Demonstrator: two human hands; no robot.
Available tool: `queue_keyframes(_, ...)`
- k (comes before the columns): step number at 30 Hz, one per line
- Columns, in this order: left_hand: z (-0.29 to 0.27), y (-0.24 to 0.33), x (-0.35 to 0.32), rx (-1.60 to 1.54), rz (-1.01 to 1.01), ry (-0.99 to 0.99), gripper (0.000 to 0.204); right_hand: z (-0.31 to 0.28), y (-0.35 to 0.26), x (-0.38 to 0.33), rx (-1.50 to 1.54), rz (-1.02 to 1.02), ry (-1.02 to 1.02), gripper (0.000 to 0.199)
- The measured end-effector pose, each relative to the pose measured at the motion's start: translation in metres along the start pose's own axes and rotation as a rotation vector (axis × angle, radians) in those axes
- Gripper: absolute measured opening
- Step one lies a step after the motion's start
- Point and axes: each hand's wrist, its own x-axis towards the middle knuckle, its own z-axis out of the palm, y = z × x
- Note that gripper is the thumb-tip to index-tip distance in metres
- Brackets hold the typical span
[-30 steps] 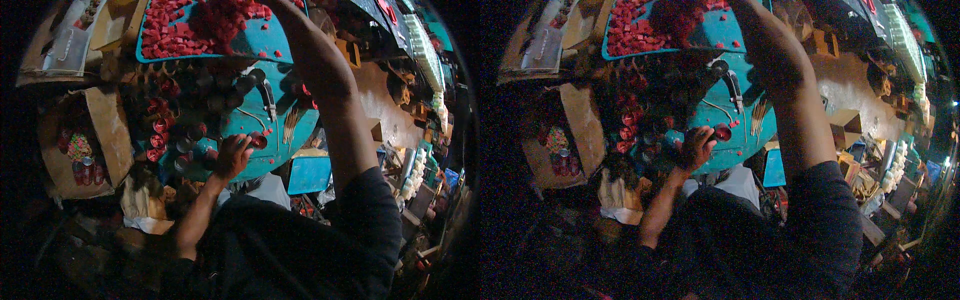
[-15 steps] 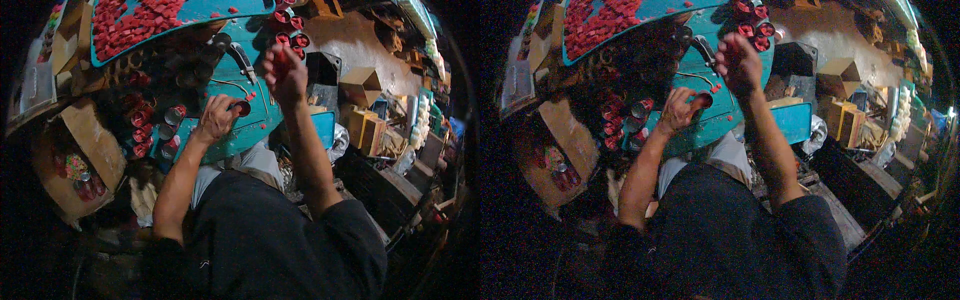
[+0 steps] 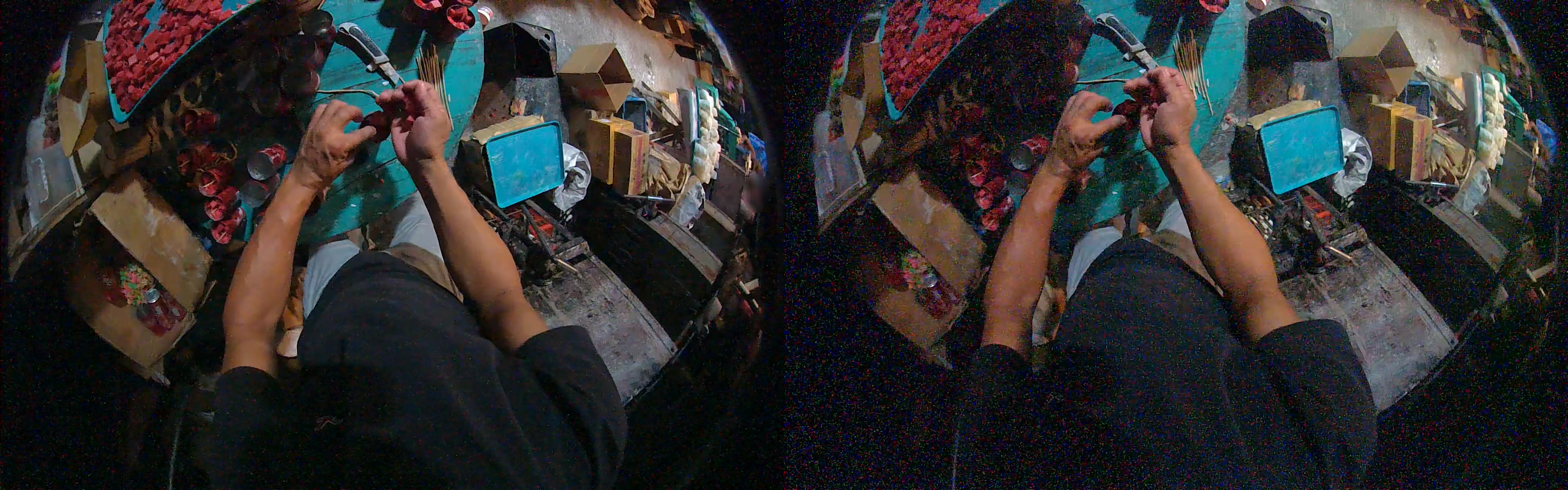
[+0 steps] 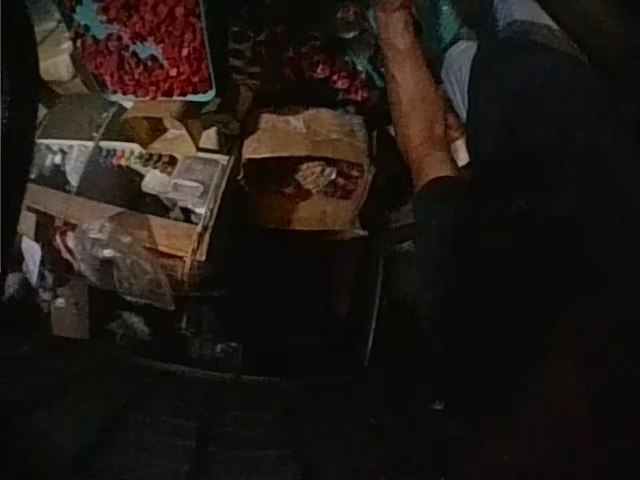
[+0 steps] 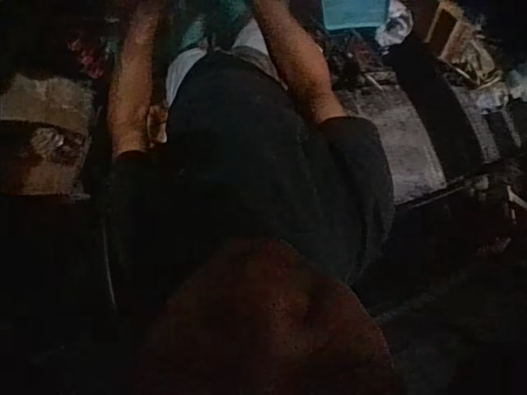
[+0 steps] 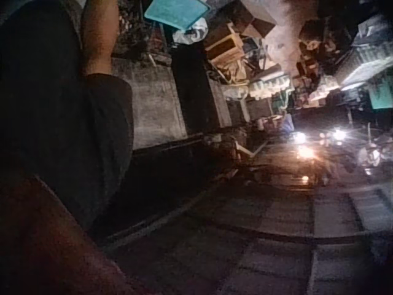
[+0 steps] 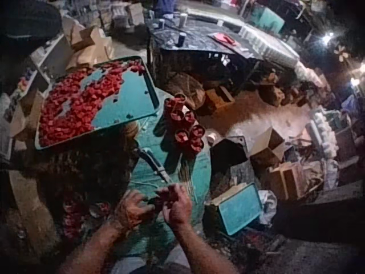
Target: The person assembles small cylindrical containers by filling them with red granular material, inserting wooden sticks, and using a metal tool to press the contents. The person repeatedly picks up containers, fills them, and places them on the table.
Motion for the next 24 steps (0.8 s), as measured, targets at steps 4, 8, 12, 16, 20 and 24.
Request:
queue_keyframes(4,0.002,-0.009,0.010,-0.011,0.071,-0.012,0.035,0.004,-0.004,-0.004,0.032,-0.006,0.069,0.022)
queue_keyframes(8,0.002,-0.015,0.024,-0.083,0.057,-0.082,0.028,-0.017,-0.023,-0.011,0.254,0.143,0.141,0.021)
queue_keyframes(12,0.010,-0.034,0.037,-0.191,-0.011,-0.218,0.028,-0.032,-0.014,-0.020,0.284,0.094,0.038,0.023)
queue_keyframes(16,0.010,-0.036,0.046,-0.294,-0.121,-0.259,0.027,-0.014,0.020,-0.027,-0.018,-0.167,0.169,0.028)
queue_keyframes(20,0.004,-0.033,0.045,-0.287,-0.164,-0.276,0.022,-0.004,0.022,-0.033,0.009,-0.206,0.198,0.031)
queue_keyframes(24,0.007,-0.032,0.035,-0.262,-0.166,-0.187,0.020,-0.008,-0.012,-0.033,-0.297,0.044,0.104,0.019)
